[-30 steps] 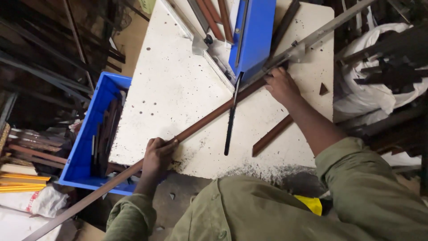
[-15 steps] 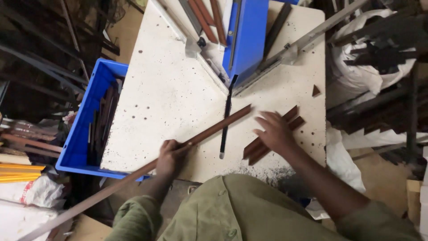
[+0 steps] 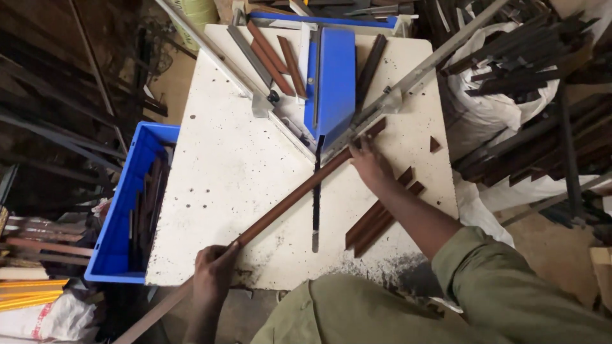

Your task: Cut wooden frame molding pieces to size using a miter shear.

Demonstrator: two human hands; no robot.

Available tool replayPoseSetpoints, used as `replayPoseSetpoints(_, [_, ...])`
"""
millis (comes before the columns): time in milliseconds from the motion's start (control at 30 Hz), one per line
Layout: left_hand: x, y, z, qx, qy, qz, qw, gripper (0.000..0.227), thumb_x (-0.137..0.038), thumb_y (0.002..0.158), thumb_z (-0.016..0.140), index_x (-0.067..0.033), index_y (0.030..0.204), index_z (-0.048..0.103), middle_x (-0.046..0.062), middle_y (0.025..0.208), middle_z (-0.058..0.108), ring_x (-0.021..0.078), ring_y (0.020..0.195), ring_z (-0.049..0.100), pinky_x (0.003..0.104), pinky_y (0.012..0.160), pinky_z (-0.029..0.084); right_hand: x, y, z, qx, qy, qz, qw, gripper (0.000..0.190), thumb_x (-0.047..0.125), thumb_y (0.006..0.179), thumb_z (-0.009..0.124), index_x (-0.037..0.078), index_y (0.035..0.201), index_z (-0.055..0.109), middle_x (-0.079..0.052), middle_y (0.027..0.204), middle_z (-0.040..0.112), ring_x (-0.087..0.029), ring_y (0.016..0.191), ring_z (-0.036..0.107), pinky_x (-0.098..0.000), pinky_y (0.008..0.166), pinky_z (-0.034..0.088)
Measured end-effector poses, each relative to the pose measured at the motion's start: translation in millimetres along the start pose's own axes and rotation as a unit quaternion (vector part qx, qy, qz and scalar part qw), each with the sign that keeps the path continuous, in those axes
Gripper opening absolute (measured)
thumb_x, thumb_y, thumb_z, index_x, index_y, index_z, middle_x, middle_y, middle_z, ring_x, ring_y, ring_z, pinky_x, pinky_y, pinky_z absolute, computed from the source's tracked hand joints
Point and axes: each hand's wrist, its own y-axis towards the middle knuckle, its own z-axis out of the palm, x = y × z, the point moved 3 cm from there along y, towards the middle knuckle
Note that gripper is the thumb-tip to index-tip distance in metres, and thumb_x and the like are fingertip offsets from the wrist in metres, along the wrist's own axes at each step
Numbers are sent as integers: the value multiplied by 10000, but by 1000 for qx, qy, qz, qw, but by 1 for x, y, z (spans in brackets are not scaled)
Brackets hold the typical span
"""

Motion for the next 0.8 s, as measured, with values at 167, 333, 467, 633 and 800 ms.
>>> replayPoseSetpoints(167, [3,7,11,-22,33,-11,999,278,-102,853,773,-199,1110,816,81,847,679,254,837,629,392,733,549,-16,22,23,-18,-34,-14,999,777,515,1004,566,18,1565,364,-203,1659,257,-338,1519,313,-418,1175,401])
replayPoseSetpoints(333, [21,19,33,4,24,24,999,294,-70,867,749,-178,1136,801,43,880,700,224,826,633,355,734,561,-28,36,21,2,-52,-20,998,796,555,995,533,25,1566,373,-200,1671,269,-316,1520,329,-388,1174,397])
replayPoseSetpoints(467, [10,45,25,-2,-6,22,1000,359,-44,787,765,-184,1114,815,45,878,685,248,854,619,378,763,548,-36,52,13,-29,-59,-34,997,823,570,976,535,12,1561,382,-186,1648,307,-295,1502,342,-378,1170,386])
replayPoseSetpoints(633, [5,80,28,1,-27,34,999,369,-33,776,775,-166,1117,816,60,857,652,275,860,602,387,761,533,-45,84,5,-30,-104,-55,993,780,578,1017,505,19,1554,419,-158,1649,357,-279,1514,365,-374,1148,434])
replayPoseSetpoints(800, [5,119,41,-23,-29,60,998,314,-44,833,780,-160,1123,815,60,851,634,273,849,592,398,769,518,-52,120,-19,-11,-93,-35,995,765,575,1005,503,45,1552,432,-136,1645,385,-273,1485,391,-398,1097,465])
